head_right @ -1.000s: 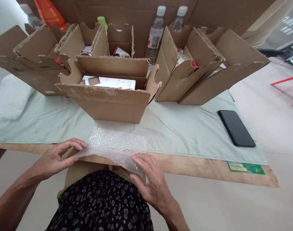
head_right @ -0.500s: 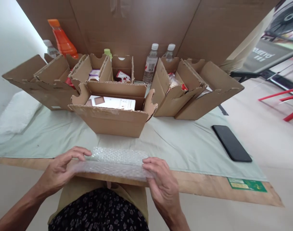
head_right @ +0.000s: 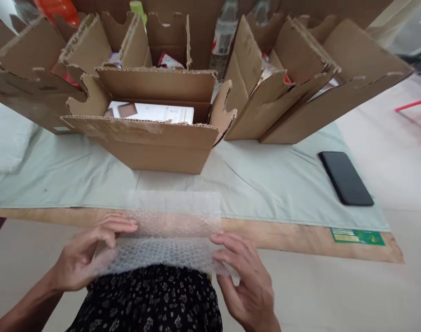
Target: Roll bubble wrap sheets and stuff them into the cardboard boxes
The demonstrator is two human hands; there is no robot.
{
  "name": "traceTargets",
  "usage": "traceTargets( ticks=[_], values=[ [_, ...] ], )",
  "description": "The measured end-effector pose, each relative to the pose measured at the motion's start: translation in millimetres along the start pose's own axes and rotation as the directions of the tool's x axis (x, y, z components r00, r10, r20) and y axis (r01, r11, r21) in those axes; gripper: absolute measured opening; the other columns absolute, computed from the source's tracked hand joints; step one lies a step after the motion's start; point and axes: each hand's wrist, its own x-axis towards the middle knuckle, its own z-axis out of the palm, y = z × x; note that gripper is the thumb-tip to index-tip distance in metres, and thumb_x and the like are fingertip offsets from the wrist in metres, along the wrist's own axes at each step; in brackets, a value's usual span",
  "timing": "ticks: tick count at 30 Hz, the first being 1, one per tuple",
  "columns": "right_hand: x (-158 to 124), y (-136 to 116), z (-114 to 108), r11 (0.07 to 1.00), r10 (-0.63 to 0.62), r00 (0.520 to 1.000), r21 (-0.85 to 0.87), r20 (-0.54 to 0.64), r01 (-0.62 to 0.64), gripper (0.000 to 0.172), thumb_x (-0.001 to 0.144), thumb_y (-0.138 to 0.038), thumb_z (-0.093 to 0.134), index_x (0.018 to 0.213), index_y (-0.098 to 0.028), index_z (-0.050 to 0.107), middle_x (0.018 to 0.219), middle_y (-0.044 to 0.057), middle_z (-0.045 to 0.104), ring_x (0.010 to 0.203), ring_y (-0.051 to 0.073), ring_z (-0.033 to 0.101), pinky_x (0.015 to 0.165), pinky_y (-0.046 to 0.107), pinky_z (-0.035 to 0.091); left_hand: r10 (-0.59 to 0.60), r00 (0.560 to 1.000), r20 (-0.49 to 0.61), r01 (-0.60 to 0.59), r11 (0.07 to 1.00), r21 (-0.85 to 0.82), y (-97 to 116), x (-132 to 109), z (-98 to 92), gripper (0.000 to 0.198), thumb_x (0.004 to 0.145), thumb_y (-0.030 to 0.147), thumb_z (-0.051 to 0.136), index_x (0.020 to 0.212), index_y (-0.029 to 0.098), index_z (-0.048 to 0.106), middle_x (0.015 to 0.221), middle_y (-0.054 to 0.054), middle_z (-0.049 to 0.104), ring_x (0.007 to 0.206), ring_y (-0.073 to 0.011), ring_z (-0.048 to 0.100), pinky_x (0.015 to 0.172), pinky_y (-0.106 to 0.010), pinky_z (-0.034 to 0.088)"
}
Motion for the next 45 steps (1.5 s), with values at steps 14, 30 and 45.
traceTargets(
  ticks=[14,30,45],
  values=[
    [33.7,43.8,35.8,0.808,0.130,0.991,-0.583,0.031,-0.088,0.054,0.101,-0.055,0.057,0.138,-0.016,0.060,0.140,0.021,0.066,0.119,0.039,0.064,0.090,0.052,0.054,-0.159,0.958,-0.239,0.273,0.756,0.595,-20.0,6.4,19.3,0.022,0.091,0.030,0.067,0.107,0.016,0.063,0.090,-0.005,0.065,0.082,-0.0234,0.062,0.074,-0.036,0.050],
    [-11.6,-21.8,54.8,0.931,0.330,0.927,0.103,0.178,-0.351,0.057,0.101,-0.020,0.061,0.155,-0.024,0.043,0.110,0.007,0.080,0.087,0.017,0.079,0.074,0.024,0.064,0.266,0.960,-0.085,-0.136,0.712,0.689,-21.1,83.9,3.8,0.010,0.097,0.008,0.060,0.096,0.017,0.064,0.089,-0.005,0.075,0.081,-0.0229,0.069,0.075,-0.038,0.052],
    [-24.2,-25.5,65.0,0.656,0.336,0.869,0.572,0.363,-0.492,0.019,0.098,-0.034,0.068,0.112,-0.032,0.081,0.094,0.004,0.080,0.081,0.019,0.074,0.073,0.029,0.059,0.059,0.983,0.172,-0.050,0.997,-0.058,-19.1,22.2,38.9,0.055,0.108,0.052,0.045,0.154,0.023,0.047,0.118,-0.011,0.074,0.112,-0.0284,0.065,0.101,-0.051,0.052]
  ],
)
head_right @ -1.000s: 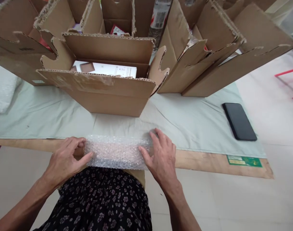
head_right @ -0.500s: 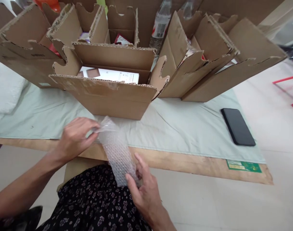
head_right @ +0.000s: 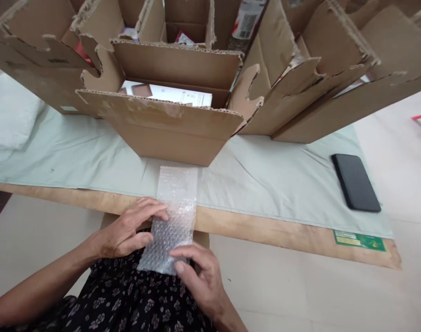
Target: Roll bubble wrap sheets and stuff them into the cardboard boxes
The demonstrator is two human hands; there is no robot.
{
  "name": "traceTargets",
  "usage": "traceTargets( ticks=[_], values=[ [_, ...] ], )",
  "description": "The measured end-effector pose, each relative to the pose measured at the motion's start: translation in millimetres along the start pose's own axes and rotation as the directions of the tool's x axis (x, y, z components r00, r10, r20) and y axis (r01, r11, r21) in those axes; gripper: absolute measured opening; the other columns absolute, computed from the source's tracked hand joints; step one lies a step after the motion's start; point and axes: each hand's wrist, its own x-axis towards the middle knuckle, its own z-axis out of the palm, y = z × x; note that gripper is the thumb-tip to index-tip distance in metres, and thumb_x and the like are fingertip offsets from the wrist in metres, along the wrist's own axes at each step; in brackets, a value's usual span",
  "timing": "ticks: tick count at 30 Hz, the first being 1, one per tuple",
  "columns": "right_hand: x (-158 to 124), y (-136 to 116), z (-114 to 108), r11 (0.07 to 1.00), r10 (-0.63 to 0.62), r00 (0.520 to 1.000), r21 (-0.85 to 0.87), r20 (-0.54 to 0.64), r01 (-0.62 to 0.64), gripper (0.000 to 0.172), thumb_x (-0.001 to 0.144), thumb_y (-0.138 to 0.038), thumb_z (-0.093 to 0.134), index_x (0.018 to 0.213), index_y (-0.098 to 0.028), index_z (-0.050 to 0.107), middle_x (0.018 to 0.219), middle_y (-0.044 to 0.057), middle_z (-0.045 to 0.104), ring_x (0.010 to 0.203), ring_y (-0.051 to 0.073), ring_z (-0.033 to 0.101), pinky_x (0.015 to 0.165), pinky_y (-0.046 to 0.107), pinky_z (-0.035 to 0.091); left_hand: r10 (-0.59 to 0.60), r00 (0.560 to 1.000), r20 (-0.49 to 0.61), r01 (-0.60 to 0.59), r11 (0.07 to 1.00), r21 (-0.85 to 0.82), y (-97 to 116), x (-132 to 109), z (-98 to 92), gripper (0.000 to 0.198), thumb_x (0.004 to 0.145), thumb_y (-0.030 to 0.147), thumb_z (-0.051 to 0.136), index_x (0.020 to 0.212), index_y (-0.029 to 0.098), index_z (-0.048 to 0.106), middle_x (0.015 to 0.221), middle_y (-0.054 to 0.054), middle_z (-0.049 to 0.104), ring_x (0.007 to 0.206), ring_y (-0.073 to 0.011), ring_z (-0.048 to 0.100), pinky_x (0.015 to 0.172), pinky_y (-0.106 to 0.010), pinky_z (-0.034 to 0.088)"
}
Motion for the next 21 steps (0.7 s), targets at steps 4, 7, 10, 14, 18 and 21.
traceTargets(
  ticks=[4,7,10,14,18,21],
  values=[
    [23.4,-9.8,6.0,0.880,0.183,0.982,0.451,-0.034,-0.149,0.043,0.095,-0.054,0.070,0.132,-0.033,0.072,0.123,0.009,0.078,0.106,0.024,0.074,0.089,0.037,0.059,-0.108,0.993,-0.056,0.102,0.989,-0.107,-1.0,-2.4,-0.1,0.079,0.104,0.066,0.046,0.168,0.027,0.023,0.129,-0.013,0.072,0.117,-0.0301,0.068,0.104,-0.050,0.054],
    [34.7,-10.2,13.1,0.829,0.261,0.963,0.525,-0.059,-0.193,0.057,0.096,-0.048,0.070,0.150,-0.038,0.055,0.145,0.009,0.067,0.128,0.025,0.067,0.092,0.036,0.058,-0.158,0.953,-0.258,0.173,0.984,0.039,0.0,-1.7,14.0,0.070,0.105,0.033,0.056,0.167,0.026,0.024,0.105,-0.006,0.075,0.103,-0.0237,0.071,0.095,-0.041,0.057],
    [38.9,-10.2,16.0,0.831,0.323,0.943,0.501,-0.082,-0.242,0.074,0.098,-0.041,0.071,0.162,-0.040,0.034,0.148,0.010,0.065,0.127,0.023,0.068,0.094,0.035,0.059,-0.031,0.916,-0.400,0.155,0.947,0.280,1.1,1.3,26.6,0.063,0.102,0.011,0.053,0.162,0.021,0.035,0.083,-0.001,0.069,0.089,-0.0211,0.067,0.088,-0.038,0.055],
    [37.7,-14.6,10.2,0.897,0.280,0.958,0.373,-0.063,-0.237,0.074,0.102,-0.035,0.064,0.165,-0.038,0.026,0.144,0.012,0.066,0.117,0.023,0.073,0.083,0.035,0.063,0.023,0.925,-0.379,0.195,0.827,0.527,2.1,5.5,28.1,0.037,0.098,0.009,0.058,0.134,0.015,0.062,0.087,-0.005,0.069,0.085,-0.0231,0.060,0.080,-0.040,0.052],
    [37.2,-19.1,-3.1,0.978,-0.075,0.992,-0.201,-0.098,0.054,0.048,0.104,-0.022,0.058,0.150,-0.035,0.053,0.121,0.006,0.076,0.103,0.020,0.075,0.082,0.037,0.064,-0.018,0.940,-0.340,0.230,0.769,0.596,0.2,8.5,21.9,0.020,0.097,0.014,0.061,0.113,0.017,0.072,0.091,-0.007,0.066,0.085,-0.0233,0.057,0.076,-0.038,0.048],
    [43.8,-15.3,-9.6,0.660,-0.326,0.944,-0.702,0.054,0.269,0.041,0.096,-0.018,0.067,0.136,-0.027,0.065,0.133,0.010,0.072,0.125,0.029,0.065,0.102,0.051,0.057,-0.014,0.951,-0.309,0.203,0.781,0.590,-2.3,9.9,18.7,0.020,0.099,0.015,0.061,0.114,0.019,0.072,0.095,-0.007,0.065,0.088,-0.0228,0.057,0.077,-0.037,0.049]
  ],
)
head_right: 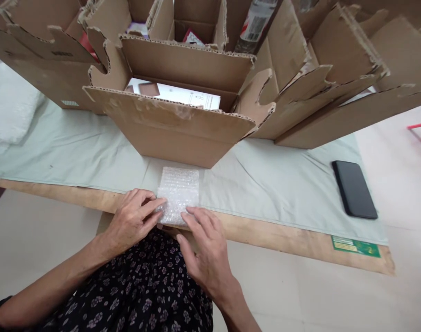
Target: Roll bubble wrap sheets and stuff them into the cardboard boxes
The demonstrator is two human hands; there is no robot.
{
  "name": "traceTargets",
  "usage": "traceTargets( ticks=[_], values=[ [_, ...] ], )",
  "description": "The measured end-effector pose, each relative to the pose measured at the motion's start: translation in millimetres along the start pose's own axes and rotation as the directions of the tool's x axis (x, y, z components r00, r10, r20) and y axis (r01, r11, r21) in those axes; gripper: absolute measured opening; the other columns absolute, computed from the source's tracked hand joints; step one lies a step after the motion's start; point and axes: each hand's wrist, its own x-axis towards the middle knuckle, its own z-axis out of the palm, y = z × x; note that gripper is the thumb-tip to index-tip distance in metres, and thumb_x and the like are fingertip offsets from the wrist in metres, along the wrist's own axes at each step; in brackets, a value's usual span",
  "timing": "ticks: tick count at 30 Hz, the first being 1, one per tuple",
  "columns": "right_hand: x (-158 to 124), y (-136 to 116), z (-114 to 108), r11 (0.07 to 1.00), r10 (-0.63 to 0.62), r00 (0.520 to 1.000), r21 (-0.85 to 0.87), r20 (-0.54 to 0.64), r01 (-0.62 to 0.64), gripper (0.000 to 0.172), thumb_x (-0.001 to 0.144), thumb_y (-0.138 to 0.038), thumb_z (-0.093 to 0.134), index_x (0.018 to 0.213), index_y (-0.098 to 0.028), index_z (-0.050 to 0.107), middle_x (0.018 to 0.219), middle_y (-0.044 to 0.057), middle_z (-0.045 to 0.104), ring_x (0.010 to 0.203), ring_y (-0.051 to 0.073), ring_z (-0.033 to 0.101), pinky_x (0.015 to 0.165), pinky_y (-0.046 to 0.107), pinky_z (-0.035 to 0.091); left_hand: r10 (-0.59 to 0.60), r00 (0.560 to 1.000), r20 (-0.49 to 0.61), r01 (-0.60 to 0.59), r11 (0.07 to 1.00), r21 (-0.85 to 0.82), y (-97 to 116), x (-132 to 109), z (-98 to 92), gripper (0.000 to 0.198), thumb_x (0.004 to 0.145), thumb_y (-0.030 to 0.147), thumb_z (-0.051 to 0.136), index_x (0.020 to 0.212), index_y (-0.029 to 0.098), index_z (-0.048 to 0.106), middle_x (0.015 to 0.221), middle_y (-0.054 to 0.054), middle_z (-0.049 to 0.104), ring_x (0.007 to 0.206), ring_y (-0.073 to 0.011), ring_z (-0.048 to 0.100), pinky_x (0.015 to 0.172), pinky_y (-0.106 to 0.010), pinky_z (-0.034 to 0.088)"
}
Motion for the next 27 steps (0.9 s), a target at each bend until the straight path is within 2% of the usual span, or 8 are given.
traceTargets(
  ticks=[2,4,8,11,14,19,24,27],
  values=[
    [4.2,5.6,3.7,0.968,-0.098,0.993,-0.225,0.060,0.110,0.031,0.097,-0.018,0.064,0.127,-0.023,0.069,0.138,0.012,0.070,0.130,0.033,0.062,0.101,0.054,0.054,0.007,1.000,0.004,-0.007,1.000,-0.020,-0.9,0.0,-1.2,0.022,0.099,0.014,0.060,0.118,0.019,0.071,0.099,-0.008,0.066,0.091,-0.0229,0.058,0.079,-0.038,0.050],
    [8.1,9.0,6.8,0.935,-0.129,0.989,-0.323,0.077,0.147,0.024,0.100,-0.014,0.059,0.119,-0.022,0.071,0.134,0.012,0.072,0.125,0.032,0.064,0.096,0.050,0.053,0.017,1.000,-0.013,-0.017,0.999,-0.051,-0.4,-1.6,-4.4,0.024,0.098,0.017,0.063,0.122,0.017,0.069,0.109,-0.011,0.066,0.100,-0.0252,0.060,0.086,-0.041,0.053],
    [15.2,9.1,4.2,0.942,-0.178,0.983,-0.284,0.037,0.181,0.023,0.101,-0.008,0.057,0.114,-0.020,0.071,0.115,0.008,0.079,0.106,0.024,0.070,0.086,0.040,0.051,0.121,0.993,-0.001,-0.120,0.986,-0.116,3.1,-6.9,-13.3,0.028,0.094,0.026,0.073,0.120,0.016,0.069,0.127,-0.017,0.066,0.120,-0.0327,0.058,0.102,-0.051,0.051],
    [22.6,9.9,0.8,0.961,-0.177,0.983,-0.208,0.049,0.183,0.019,0.103,-0.010,0.056,0.113,-0.018,0.070,0.099,0.006,0.079,0.087,0.020,0.070,0.079,0.037,0.051,0.150,0.989,0.008,-0.147,0.977,-0.157,5.8,-7.2,-15.1,0.022,0.095,0.010,0.066,0.116,0.017,0.069,0.109,-0.009,0.075,0.110,-0.0272,0.063,0.099,-0.046,0.051],
    [31.3,13.1,2.0,0.971,-0.143,0.989,-0.188,0.043,0.148,0.019,0.107,-0.017,0.052,0.114,-0.019,0.070,0.091,0.004,0.078,0.077,0.018,0.070,0.074,0.035,0.052,0.042,0.998,-0.042,-0.048,0.982,-0.181,7.5,-1.8,-11.2,0.027,0.096,0.004,0.060,0.120,0.015,0.067,0.095,-0.006,0.076,0.095,-0.0226,0.065,0.088,-0.040,0.053],
    [35.4,9.4,2.0,0.944,-0.178,0.961,-0.312,-0.211,0.107,0.018,0.101,-0.019,0.064,0.119,-0.023,0.068,0.104,0.007,0.076,0.092,0.022,0.070,0.079,0.037,0.051,-0.116,0.992,-0.044,0.107,0.981,-0.163,7.5,11.5,-2.1,0.027,0.096,0.009,0.058,0.121,0.015,0.067,0.082,-0.003,0.071,0.076,-0.0189,0.063,0.072,-0.035,0.054],
    [34.3,7.7,3.9,0.915,-0.222,0.975,-0.340,0.028,0.218,0.018,0.099,-0.017,0.065,0.116,-0.022,0.070,0.108,0.007,0.077,0.099,0.024,0.067,0.082,0.039,0.046,-0.189,0.982,-0.020,0.185,0.975,-0.121,6.7,14.9,0.2,0.025,0.099,0.014,0.056,0.122,0.015,0.067,0.091,-0.005,0.069,0.078,-0.0182,0.065,0.074,-0.035,0.056],
    [38.7,12.7,8.5,0.930,-0.189,0.982,-0.321,-0.001,0.178,0.018,0.102,-0.017,0.060,0.115,-0.022,0.072,0.105,0.007,0.079,0.094,0.023,0.069,0.081,0.039,0.047,-0.300,0.953,-0.048,0.279,0.926,-0.253,7.7,8.2,-5.8,0.033,0.099,0.021,0.061,0.131,0.017,0.064,0.100,-0.006,0.069,0.081,-0.0170,0.066,0.076,-0.033,0.058]
  ],
)
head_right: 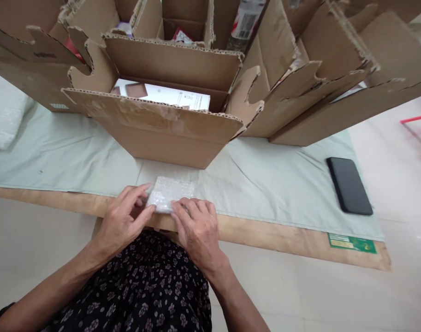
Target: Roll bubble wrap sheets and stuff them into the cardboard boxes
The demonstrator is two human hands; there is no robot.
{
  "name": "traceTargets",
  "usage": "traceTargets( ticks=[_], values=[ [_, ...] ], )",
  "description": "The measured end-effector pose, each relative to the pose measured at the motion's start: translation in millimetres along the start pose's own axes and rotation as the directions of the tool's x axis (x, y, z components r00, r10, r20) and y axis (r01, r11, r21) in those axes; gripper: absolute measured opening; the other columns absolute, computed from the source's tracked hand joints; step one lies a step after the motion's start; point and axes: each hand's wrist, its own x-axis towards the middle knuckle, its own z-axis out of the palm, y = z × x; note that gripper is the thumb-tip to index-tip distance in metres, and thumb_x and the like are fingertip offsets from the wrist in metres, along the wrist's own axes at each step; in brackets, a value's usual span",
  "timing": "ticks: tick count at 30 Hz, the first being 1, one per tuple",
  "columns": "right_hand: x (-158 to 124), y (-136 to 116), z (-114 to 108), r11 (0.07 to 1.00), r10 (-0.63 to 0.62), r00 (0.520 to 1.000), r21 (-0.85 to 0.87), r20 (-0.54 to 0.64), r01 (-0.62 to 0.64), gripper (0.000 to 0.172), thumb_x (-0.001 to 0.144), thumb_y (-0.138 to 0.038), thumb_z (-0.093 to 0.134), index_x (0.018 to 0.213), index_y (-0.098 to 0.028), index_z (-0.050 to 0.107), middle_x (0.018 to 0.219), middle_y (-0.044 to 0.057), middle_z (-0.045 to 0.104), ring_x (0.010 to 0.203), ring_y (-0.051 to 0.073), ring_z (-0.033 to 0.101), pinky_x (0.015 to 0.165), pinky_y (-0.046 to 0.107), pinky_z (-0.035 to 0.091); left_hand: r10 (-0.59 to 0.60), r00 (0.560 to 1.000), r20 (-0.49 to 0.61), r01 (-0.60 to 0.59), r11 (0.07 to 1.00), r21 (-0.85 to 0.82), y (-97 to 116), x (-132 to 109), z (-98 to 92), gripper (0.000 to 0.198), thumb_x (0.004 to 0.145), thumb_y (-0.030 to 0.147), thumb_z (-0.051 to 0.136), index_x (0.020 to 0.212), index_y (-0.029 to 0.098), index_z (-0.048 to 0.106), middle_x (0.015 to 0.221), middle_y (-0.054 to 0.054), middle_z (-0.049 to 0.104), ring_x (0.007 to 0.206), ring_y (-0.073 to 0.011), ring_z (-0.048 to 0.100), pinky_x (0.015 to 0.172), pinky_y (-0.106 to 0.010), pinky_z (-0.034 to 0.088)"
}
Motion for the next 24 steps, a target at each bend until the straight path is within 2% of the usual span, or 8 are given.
traceTargets(
  ticks=[3,5,8,10,14,16,18,24],
  values=[
    [1.9,-2.0,1.9,0.978,0.123,0.990,0.177,-0.070,-0.109,0.018,0.103,-0.018,0.060,0.116,-0.022,0.071,0.100,0.005,0.080,0.088,0.020,0.072,0.080,0.037,0.051,-0.210,0.978,0.012,0.205,0.942,-0.267,2.3,-10.0,-8.5,0.039,0.097,0.027,0.066,0.134,0.019,0.062,0.109,-0.008,0.074,0.089,-0.0182,0.072,0.080,-0.033,0.062],
    [0.7,-9.0,1.1,0.918,0.237,0.971,0.333,-0.032,-0.214,0.017,0.103,-0.020,0.060,0.117,-0.023,0.071,0.100,0.004,0.080,0.089,0.019,0.073,0.081,0.035,0.055,-0.322,0.935,0.152,0.355,0.815,-0.459,4.9,-15.4,-10.2,0.042,0.097,0.029,0.066,0.137,0.020,0.061,0.117,-0.011,0.076,0.098,-0.0206,0.076,0.085,-0.034,0.064],
    [-4.6,-20.1,-0.4,0.794,0.321,0.941,0.511,0.107,-0.329,0.017,0.104,-0.025,0.060,0.115,-0.025,0.072,0.104,0.003,0.080,0.093,0.020,0.075,0.083,0.035,0.059,-0.316,0.872,0.373,0.489,0.598,-0.635,9.9,-17.4,-5.2,0.038,0.097,0.034,0.066,0.132,0.019,0.065,0.117,-0.011,0.079,0.103,-0.0232,0.078,0.093,-0.039,0.065],
    [-8.8,-21.7,-3.4,0.766,0.317,0.938,0.546,0.138,-0.339,0.017,0.103,-0.027,0.059,0.113,-0.026,0.073,0.106,0.004,0.080,0.099,0.022,0.075,0.088,0.037,0.061,-0.292,0.872,0.394,0.490,0.544,-0.681,14.1,-14.6,-1.4,0.030,0.096,0.033,0.065,0.123,0.019,0.068,0.110,-0.009,0.080,0.102,-0.0236,0.078,0.093,-0.040,0.065],
    [-14.1,-9.9,-21.7,0.816,0.308,0.948,0.489,0.082,-0.307,0.039,0.099,-0.043,0.067,0.133,-0.026,0.067,0.125,0.011,0.073,0.108,0.026,0.072,0.093,0.041,0.061,-0.207,0.950,0.234,0.306,0.765,-0.567,25.9,-6.2,-1.8,0.021,0.093,0.020,0.063,0.113,0.022,0.071,0.100,-0.005,0.079,0.092,-0.0213,0.076,0.080,-0.033,0.064],
    [-13.5,-4.2,-33.0,0.815,0.251,0.958,0.504,0.135,-0.285,0.067,0.095,-0.057,0.069,0.152,-0.027,0.053,0.131,0.012,0.070,0.104,0.025,0.072,0.092,0.039,0.062,-0.033,0.986,0.162,0.109,0.865,-0.490,32.2,-4.4,-1.3,0.026,0.091,0.012,0.061,0.112,0.024,0.072,0.096,-0.003,0.077,0.086,-0.0191,0.074,0.077,-0.030,0.062],
    [-10.7,-2.2,-40.5,0.824,0.171,0.966,0.509,0.194,-0.248,0.075,0.093,-0.059,0.072,0.157,-0.029,0.046,0.130,0.011,0.072,0.104,0.024,0.073,0.091,0.036,0.062,0.133,0.981,0.141,-0.053,0.883,-0.466,36.6,-5.6,3.4,0.030,0.089,0.008,0.060,0.112,0.024,0.070,0.093,-0.003,0.075,0.082,-0.0183,0.072,0.075,-0.029,0.062],
    [5.5,-2.8,-42.9,0.868,0.107,0.964,0.451,0.243,-0.210,0.009,0.098,-0.025,0.067,0.107,-0.026,0.069,0.094,0.000,0.078,0.081,0.017,0.074,0.075,0.027,0.060,0.102,0.993,0.063,-0.072,0.929,-0.364,33.5,-13.8,17.5,0.035,0.083,0.010,0.064,0.113,0.027,0.060,0.091,0.001,0.075,0.075,-0.0162,0.074,0.069,-0.026,0.063]
  ],
)
